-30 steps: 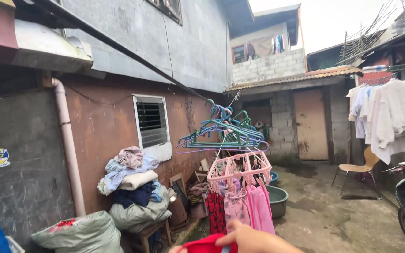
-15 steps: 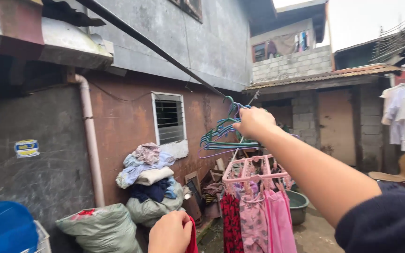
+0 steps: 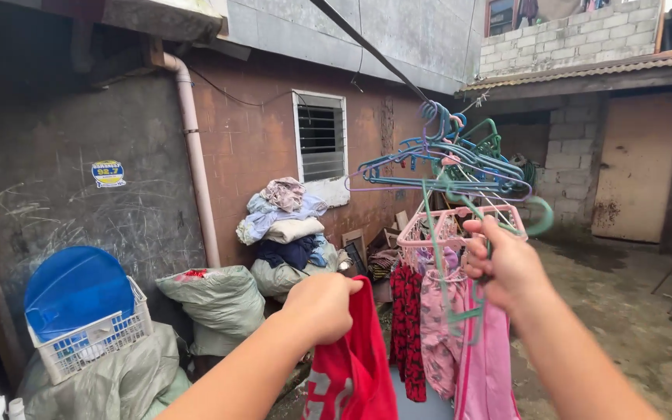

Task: Hanging wet laundry on a clothesline using individual hangers and a multi-clip drying rack.

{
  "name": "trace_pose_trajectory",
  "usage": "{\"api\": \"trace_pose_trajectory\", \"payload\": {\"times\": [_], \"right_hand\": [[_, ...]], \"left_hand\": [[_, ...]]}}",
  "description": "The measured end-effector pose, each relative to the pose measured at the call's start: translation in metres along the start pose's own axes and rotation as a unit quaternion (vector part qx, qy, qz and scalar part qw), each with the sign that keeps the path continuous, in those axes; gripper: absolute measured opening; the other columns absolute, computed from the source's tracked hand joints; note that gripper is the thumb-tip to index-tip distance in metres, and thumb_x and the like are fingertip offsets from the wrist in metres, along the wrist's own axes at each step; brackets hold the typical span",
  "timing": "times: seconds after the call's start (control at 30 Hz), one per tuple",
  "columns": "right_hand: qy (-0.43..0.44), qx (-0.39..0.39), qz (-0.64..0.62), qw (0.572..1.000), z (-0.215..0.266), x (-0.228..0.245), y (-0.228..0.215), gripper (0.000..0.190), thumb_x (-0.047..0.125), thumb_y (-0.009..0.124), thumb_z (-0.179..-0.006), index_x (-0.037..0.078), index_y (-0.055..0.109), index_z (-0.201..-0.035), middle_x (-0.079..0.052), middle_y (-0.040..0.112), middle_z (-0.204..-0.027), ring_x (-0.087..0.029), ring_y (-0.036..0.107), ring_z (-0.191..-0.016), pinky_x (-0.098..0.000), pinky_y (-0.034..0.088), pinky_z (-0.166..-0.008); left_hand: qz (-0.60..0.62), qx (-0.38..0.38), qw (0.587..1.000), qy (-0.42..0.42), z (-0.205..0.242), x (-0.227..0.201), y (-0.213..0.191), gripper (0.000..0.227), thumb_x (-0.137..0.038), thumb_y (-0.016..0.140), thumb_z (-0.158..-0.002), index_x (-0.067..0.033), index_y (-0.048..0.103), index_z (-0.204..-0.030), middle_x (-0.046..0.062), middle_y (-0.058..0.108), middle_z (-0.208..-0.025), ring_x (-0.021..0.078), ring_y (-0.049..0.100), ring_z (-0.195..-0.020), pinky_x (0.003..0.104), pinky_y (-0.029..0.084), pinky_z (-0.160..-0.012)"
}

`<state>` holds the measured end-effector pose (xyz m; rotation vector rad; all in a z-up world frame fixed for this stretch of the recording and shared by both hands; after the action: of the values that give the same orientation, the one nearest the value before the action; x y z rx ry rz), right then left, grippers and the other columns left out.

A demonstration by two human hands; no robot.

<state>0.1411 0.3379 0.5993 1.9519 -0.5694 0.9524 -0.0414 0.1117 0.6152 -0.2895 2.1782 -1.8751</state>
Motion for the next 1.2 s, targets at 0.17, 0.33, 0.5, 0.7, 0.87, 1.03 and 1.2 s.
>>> {"api": "trace_pose_trajectory", "payload": {"times": [0.17,0.33,0.5,0.7,0.87,1.03,1.2], "right_hand": [[-0.220,-0.056,-0.060,0.972,0.088,-0.026,0.055,0.034,0.036,0.031,-0.113,0.010,0.053,-0.110,0.001,0.034,-0.058,-0.008,0.027,-0.042,-0.0211,0.031,-0.046],[-0.259,-0.035,0.159,0.952,0.119,-0.039,0.041,0.040,0.030,0.042,-0.110,0.003,0.066,-0.094,-0.010,0.048,-0.050,-0.017,0.043,-0.043,-0.0243,0.037,-0.046],[-0.317,0.126,0.412,0.845,0.143,0.062,0.026,0.043,0.024,0.056,-0.100,0.008,0.075,-0.065,-0.008,0.069,-0.048,-0.019,0.057,-0.051,-0.0294,0.052,-0.064],[-0.142,0.110,0.468,0.865,0.150,0.080,0.021,0.018,0.011,0.073,-0.086,0.000,0.086,-0.081,-0.011,0.067,-0.055,-0.018,0.054,-0.054,-0.0340,0.053,-0.056],[0.001,0.116,0.694,0.710,0.151,0.094,0.038,0.033,0.034,0.067,-0.088,0.009,0.084,-0.074,-0.014,0.073,-0.063,-0.028,0.065,-0.067,-0.0395,0.056,-0.074],[0.080,0.136,0.715,0.681,0.152,0.095,0.047,0.033,0.030,0.063,-0.091,0.010,0.086,-0.078,-0.014,0.074,-0.065,-0.028,0.066,-0.069,-0.0395,0.054,-0.077],[0.086,0.161,0.559,0.809,0.156,0.103,0.030,0.037,0.020,0.062,-0.098,-0.002,0.079,-0.072,0.000,0.039,-0.048,-0.010,0.030,-0.048,-0.0255,0.028,-0.051]], "left_hand": [[0.093,-0.079,0.991,0.063,-0.019,-0.030,-0.006,0.053,-0.012,0.052,-0.077,-0.0271,0.070,-0.125,0.009,0.071,-0.115,0.0361,0.064,-0.116,0.049,0.051,-0.100],[0.135,-0.107,0.985,0.021,-0.020,-0.003,-0.047,0.056,-0.014,0.051,-0.075,-0.0203,0.070,-0.127,0.012,0.071,-0.123,0.0349,0.061,-0.125,0.046,0.048,-0.106],[0.126,-0.068,0.985,-0.095,-0.021,0.043,-0.003,0.053,-0.027,0.060,-0.073,-0.0356,0.072,-0.124,0.005,0.073,-0.121,0.0282,0.063,-0.123,0.040,0.049,-0.106],[0.258,-0.071,0.959,-0.093,0.007,0.001,-0.003,0.052,-0.024,0.066,-0.067,-0.0331,0.075,-0.118,0.002,0.077,-0.091,0.0169,0.076,-0.070,0.031,0.057,-0.094],[0.163,-0.185,0.967,0.064,-0.003,-0.026,-0.010,0.043,-0.013,0.058,-0.071,-0.0199,0.077,-0.108,0.013,0.076,-0.095,0.0382,0.070,-0.101,0.049,0.056,-0.091],[0.172,-0.142,0.963,0.148,0.081,-0.081,-0.051,0.031,-0.030,0.052,-0.078,-0.0180,0.079,-0.088,0.013,0.075,-0.090,0.0375,0.070,-0.099,0.048,0.056,-0.085],[0.186,-0.099,0.964,0.159,0.070,-0.059,-0.058,0.056,-0.052,0.054,-0.085,-0.0064,0.073,-0.111,0.021,0.068,-0.121,0.0410,0.060,-0.122,0.050,0.047,-0.103]]}}
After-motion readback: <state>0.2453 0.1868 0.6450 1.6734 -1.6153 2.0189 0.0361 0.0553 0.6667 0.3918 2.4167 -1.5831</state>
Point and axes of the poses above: each hand's wrist, its own z-axis away from the middle knuckle, its own y-axis out of the palm, x = y × z, the point moved 1 cm from there along -z, towards the middle knuckle
